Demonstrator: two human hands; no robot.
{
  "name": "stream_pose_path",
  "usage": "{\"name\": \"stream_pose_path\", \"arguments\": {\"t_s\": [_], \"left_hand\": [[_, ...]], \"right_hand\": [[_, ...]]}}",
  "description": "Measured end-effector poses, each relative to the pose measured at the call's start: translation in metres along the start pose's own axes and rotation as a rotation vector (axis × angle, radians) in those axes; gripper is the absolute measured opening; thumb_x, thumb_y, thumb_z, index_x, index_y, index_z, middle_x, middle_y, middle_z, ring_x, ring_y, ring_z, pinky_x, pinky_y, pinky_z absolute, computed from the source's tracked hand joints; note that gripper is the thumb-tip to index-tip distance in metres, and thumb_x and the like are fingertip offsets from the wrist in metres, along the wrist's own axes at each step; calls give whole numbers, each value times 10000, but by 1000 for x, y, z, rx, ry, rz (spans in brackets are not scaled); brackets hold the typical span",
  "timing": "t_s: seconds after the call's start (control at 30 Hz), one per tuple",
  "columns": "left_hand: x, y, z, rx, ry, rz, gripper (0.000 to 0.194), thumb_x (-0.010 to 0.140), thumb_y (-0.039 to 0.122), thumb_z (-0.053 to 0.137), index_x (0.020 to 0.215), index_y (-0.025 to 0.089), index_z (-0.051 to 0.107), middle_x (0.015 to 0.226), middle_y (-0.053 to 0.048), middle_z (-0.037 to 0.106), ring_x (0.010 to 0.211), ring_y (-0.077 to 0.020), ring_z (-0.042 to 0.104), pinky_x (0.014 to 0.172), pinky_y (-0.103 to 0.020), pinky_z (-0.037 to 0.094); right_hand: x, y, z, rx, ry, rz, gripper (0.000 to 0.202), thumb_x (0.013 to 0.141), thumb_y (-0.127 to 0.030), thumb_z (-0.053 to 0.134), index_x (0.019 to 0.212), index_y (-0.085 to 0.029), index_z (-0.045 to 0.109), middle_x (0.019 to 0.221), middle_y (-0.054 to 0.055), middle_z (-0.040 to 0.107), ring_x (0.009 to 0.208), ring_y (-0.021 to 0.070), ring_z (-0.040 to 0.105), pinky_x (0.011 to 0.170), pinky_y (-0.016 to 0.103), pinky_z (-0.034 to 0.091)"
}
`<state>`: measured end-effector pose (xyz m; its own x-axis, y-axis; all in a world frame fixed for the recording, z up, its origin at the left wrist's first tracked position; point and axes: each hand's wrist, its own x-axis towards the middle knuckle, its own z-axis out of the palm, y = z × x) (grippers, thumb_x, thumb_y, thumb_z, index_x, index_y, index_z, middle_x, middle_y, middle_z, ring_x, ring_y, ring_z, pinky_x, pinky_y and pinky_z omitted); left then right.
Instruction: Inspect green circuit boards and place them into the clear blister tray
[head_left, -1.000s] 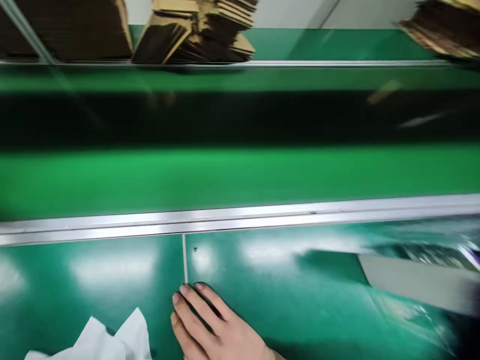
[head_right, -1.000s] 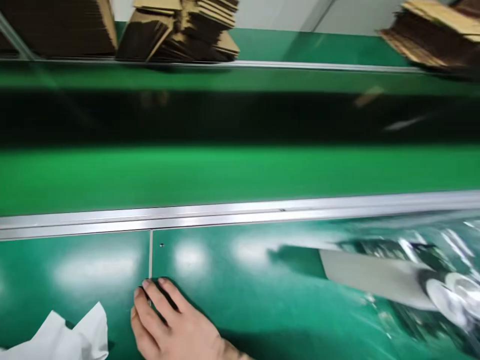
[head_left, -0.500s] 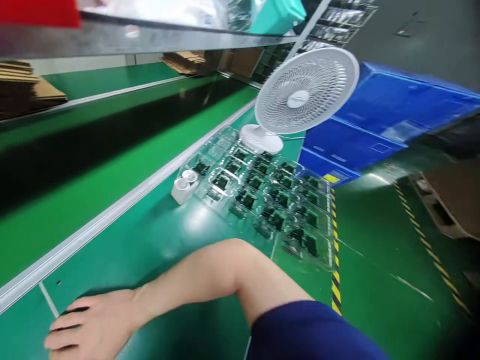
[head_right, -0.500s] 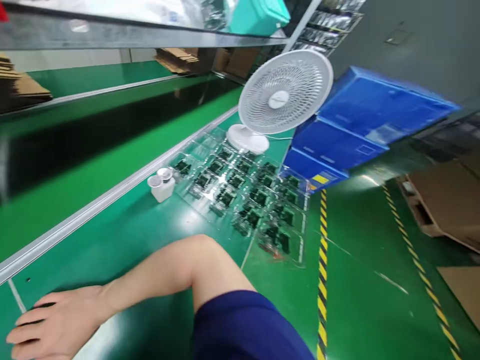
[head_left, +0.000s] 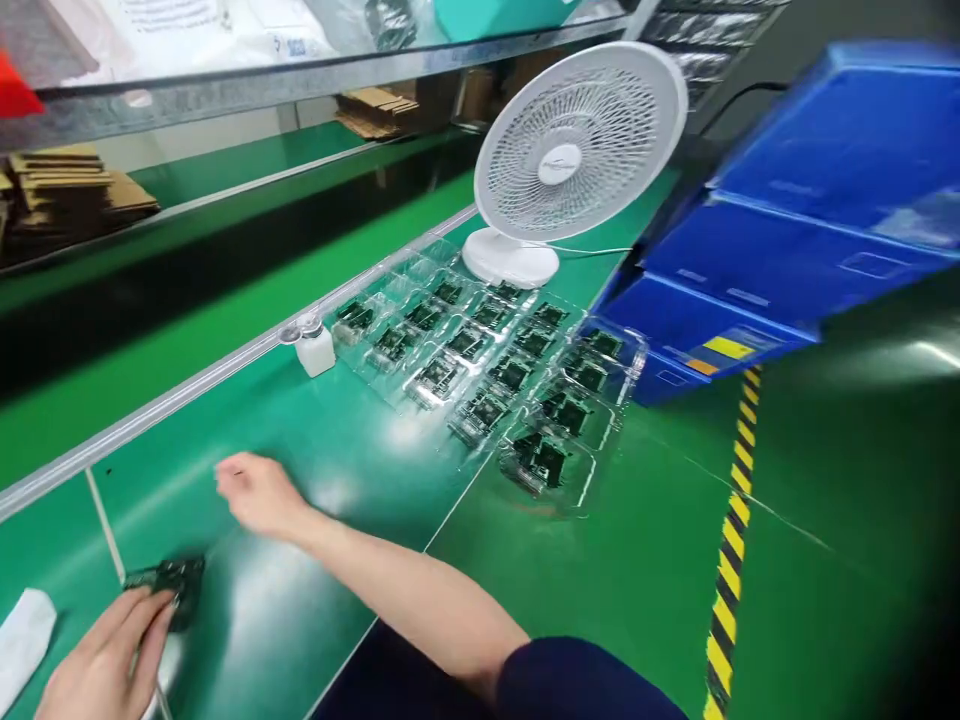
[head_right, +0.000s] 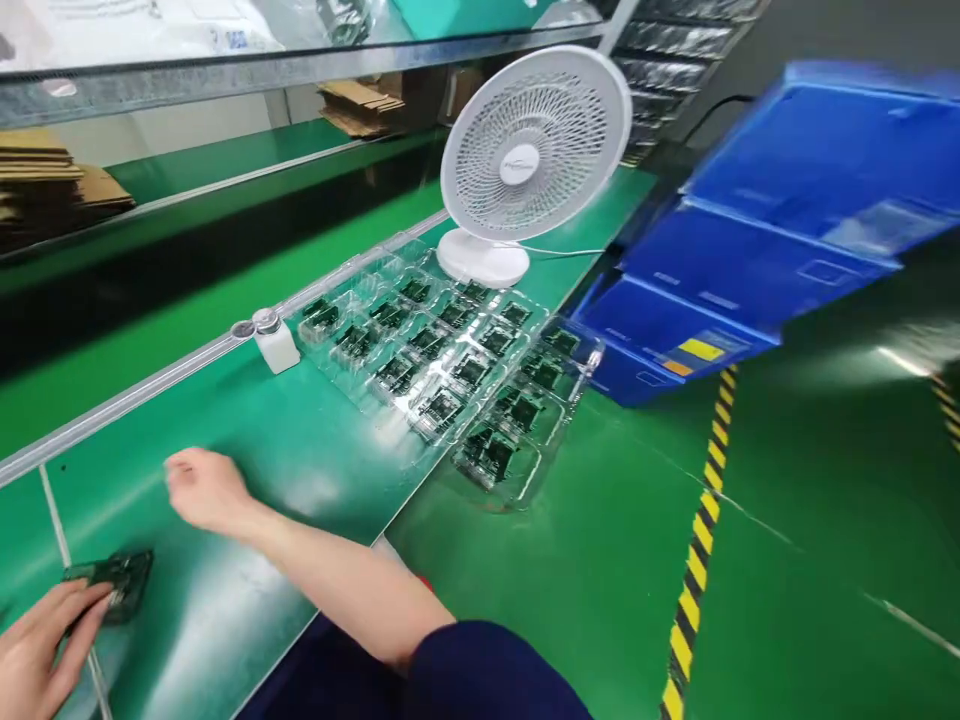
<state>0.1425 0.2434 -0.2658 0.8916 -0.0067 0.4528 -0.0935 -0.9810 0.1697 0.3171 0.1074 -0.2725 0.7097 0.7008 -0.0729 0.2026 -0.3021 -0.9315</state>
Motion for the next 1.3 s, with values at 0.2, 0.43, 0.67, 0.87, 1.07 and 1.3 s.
{"name": "stream_pose_path", "arguments": {"t_s": [0.2,0.43,0.67,0.87,1.07,1.3], "left_hand": [[40,97,-12,15,44,-235,313,927,277,544,1214,173,613,928,-94,748,765,-199,725,690,-299,603],[25,83,-23,-324,231,-625,379,905,187,557,1281,219,588,1132,-83,724,1021,-176,691,900,-311,558],[22,64,21,-1004,26,-698,493,873,269,632,1360,255,556,1373,-94,625,1332,-221,538,1151,-395,398],[34,81,54,-1087,91,-723,198,899,300,619,1064,235,708,1192,-65,717,1152,-198,647,1026,-348,482],[34,86,58,-1072,163,-749,154,909,306,601,974,233,720,1119,-52,744,1105,-204,670,997,-372,501],[38,84,57,-1094,179,-780,123,856,260,627,897,231,739,1036,-42,766,1061,-214,688,1038,-415,483]], "right_hand": [[-103,44,-60,-41,-33,-233,736,850,-298,666,1498,-131,359,1488,197,435,1377,281,449,1142,465,417],[-100,50,-25,-222,-4,-443,1085,785,-377,774,1581,-191,60,1549,215,329,1449,337,331,1149,545,398],[-87,53,-5,-148,161,-576,508,936,-271,541,1406,-140,399,1276,181,592,1207,286,570,993,473,529],[-85,57,-6,-127,163,-604,513,932,-282,568,1404,-160,409,1266,159,612,1178,270,595,966,456,537],[-83,57,-5,-115,184,-638,506,931,-286,597,1385,-138,427,1234,168,628,1145,264,615,961,440,544],[-81,59,-8,-70,141,-648,493,948,-353,604,1380,-178,443,1253,146,641,1160,253,630,966,422,558]]}}
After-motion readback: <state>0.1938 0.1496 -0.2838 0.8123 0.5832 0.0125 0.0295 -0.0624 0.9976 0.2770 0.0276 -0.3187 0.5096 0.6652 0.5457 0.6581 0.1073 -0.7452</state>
